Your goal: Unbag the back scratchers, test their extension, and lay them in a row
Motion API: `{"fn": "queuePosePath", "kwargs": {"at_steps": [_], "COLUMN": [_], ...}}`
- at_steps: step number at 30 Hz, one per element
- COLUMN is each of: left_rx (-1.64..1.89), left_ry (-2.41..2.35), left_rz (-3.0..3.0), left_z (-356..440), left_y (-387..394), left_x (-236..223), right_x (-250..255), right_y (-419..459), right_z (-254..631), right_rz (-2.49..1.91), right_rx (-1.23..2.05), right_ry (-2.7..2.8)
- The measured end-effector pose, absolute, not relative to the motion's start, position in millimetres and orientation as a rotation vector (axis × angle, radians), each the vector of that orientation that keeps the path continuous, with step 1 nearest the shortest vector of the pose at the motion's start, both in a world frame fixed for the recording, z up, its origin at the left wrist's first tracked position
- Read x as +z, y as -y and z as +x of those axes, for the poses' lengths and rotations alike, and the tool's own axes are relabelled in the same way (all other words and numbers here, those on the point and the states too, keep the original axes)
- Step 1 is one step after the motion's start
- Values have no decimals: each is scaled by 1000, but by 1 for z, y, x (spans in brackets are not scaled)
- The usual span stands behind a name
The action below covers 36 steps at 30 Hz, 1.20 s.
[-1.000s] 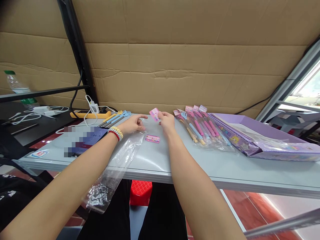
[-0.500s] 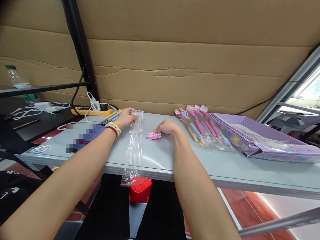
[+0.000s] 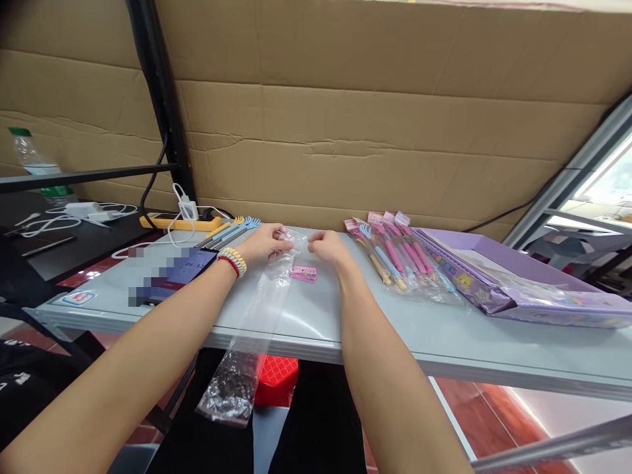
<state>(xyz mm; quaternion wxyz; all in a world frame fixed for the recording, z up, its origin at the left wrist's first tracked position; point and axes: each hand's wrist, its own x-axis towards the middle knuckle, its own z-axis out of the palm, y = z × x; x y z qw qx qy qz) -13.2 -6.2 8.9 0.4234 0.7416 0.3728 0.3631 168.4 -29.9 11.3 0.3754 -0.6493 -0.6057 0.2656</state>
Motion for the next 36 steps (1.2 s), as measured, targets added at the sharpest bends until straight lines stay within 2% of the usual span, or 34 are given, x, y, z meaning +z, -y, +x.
{"fn": "queuePosePath", "kwargs": {"at_steps": [2,4,12,15,19,22,26,29,33,36], "left_rx": [884,875,811,1073,1643,1903,2024,1891,1407,1167], "left_ry": [-905,-871,-742,-859,-991,-1105,-1165,-1006,-699,-780], "left_rz": [1858,1852,1708,1655,1283,956,758,842,1171,1397], "left_z": [-11,-11,-12,-9,-18,-33,-45,-40,-29,-26], "left_y": [9,12,11,3,-13,-25,-34,-28,-10,-2], "left_x": [10,11,13,12,14,16,17,20,21,18], "right_x": [14,14,5,8,17,24,26,25,30,40], "right_y": [33,34,27,31,44,56,76,96,121,133], "right_z": [169,168,164,161,159,157,162,178,223,270], "right_rz": [-1353,-1217,-1157,-1188,-1200,-1163,-1258,-1304,-1280,-1351], "right_rx": [935,1043,881,935,1293,1491,1413,1220,1121,1027], "right_ry": [1473,1473,1598,1522,1577,1775,1863,1745,1397,1079]}}
